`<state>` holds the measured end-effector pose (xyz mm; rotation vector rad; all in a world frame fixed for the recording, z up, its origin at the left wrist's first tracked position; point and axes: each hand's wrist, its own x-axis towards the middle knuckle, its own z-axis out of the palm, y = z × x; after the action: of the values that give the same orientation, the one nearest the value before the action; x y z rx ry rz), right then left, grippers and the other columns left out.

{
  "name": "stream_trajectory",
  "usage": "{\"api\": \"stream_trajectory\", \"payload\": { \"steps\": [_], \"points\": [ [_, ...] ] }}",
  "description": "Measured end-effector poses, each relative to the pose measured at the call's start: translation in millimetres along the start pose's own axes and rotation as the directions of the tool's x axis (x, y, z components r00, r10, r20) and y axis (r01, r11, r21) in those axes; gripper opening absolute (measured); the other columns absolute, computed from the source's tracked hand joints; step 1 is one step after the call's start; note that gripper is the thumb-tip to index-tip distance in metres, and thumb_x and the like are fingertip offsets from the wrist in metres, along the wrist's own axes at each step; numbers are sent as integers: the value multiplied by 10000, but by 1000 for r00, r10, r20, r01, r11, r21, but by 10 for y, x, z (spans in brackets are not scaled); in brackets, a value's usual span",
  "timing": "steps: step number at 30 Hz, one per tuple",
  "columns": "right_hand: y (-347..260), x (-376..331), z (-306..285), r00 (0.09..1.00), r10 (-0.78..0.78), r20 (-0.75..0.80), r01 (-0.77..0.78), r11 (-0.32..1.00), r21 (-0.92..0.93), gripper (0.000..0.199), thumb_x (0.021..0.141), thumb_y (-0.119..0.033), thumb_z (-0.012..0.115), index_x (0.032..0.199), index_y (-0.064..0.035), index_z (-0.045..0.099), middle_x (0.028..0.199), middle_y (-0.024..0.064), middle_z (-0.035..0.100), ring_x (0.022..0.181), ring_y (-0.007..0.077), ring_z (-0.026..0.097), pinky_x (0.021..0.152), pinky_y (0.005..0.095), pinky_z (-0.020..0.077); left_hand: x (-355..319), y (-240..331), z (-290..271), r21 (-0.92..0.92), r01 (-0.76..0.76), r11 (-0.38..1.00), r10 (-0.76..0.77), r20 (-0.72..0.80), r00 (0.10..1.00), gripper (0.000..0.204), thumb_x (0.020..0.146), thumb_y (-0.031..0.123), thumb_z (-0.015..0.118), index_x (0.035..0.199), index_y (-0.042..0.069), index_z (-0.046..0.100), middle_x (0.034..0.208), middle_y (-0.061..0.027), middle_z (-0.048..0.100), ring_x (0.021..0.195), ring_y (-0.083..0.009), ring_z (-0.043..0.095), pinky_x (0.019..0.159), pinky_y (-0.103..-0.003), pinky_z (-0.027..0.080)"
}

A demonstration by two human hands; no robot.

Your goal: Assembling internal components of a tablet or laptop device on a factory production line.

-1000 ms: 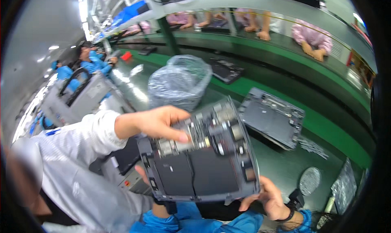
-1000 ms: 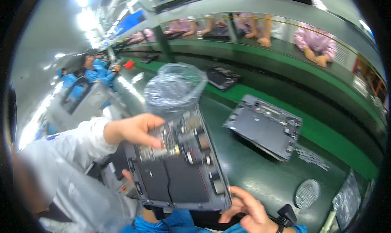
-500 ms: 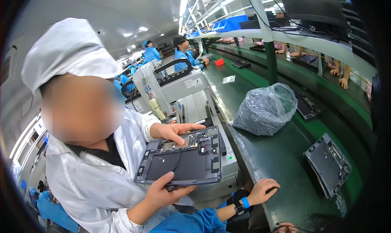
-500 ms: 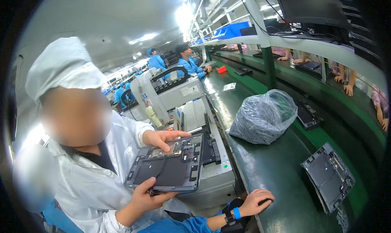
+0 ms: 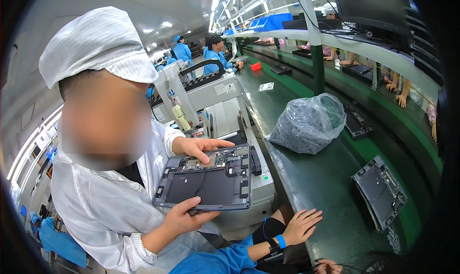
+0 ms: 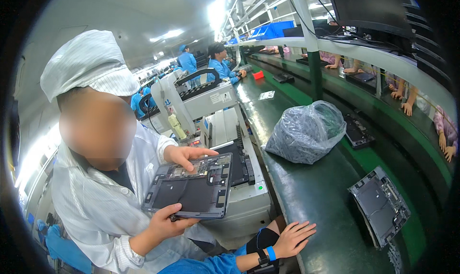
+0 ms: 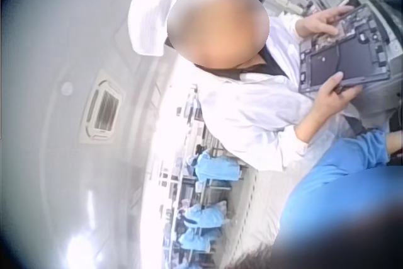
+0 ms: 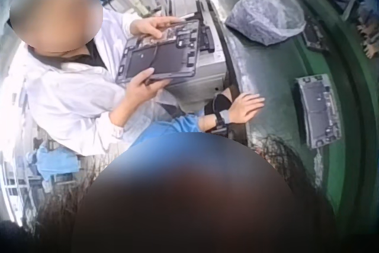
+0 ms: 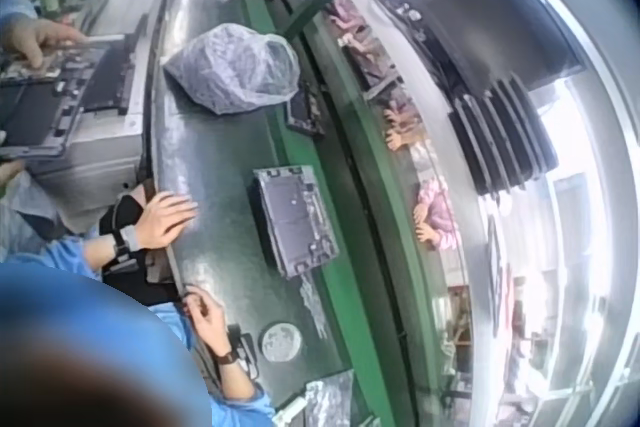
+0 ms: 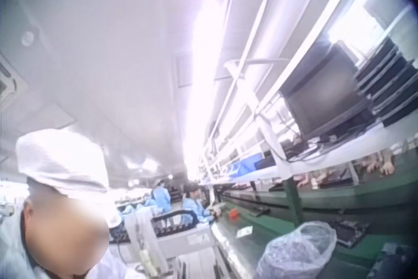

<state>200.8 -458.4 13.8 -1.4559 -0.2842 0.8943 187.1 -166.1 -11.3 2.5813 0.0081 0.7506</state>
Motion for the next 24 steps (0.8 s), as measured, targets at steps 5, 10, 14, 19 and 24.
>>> {"api": "stream_trajectory", "payload": {
  "steps": [5, 10, 14, 19, 24],
  "points": [
    [-57, 45, -17, 981, -158, 115, 195, 823, -534, 257, 983, -133, 591, 1201, 1, 609, 888, 20, 647, 758, 85, 597, 698, 237, 504, -69, 26, -6, 26, -14, 1000, 15, -13, 1000, 442, 936, 168, 527, 1369, 82, 528, 1492, -65, 447, 1363, -289, 411, 1126, -461, 296],
    [-109, 92, -9, 982, -131, 139, 167, 941, -293, 256, 983, -136, 592, 1201, -3, 613, 899, 23, 653, 758, 91, 595, 693, 238, 501, -148, -14, 74, 0, -49, 999, 49, -3, 999, 456, 944, 176, 517, 1389, 73, 502, 1505, -71, 421, 1387, -289, 375, 1143, -468, 270],
    [-175, 22, 29, 988, -119, 101, 147, 923, -356, 251, 979, -150, 599, 1179, -3, 630, 893, 33, 672, 745, 85, 595, 679, 234, 495, -186, 0, 50, -29, -37, 999, 37, 21, 999, 470, 953, 177, 507, 1410, 75, 480, 1525, -68, 395, 1407, -286, 346, 1162, -470, 238],
    [-255, 65, 86, 989, -128, 72, 147, 895, -421, 245, 972, -155, 606, 1158, 1, 643, 850, 31, 679, 704, 82, 592, 651, 235, 493, -178, -85, -15, -9, -98, 995, 98, 24, 995, 452, 956, 163, 510, 1391, 46, 487, 1506, -100, 412, 1397, -297, 360, 1155, -468, 262],
    [-197, 17, 77, 991, -116, 58, 130, 902, -411, 233, 962, -144, 612, 1139, 2, 654, 810, 35, 680, 671, 88, 591, 619, 244, 487, -222, -173, -43, -23, -129, 991, 131, 108, 985, 460, 989, 205, 470, 1425, 59, 455, 1538, -93, 368, 1438, -283, 301, 1177, -458, 216]
  ]
}}
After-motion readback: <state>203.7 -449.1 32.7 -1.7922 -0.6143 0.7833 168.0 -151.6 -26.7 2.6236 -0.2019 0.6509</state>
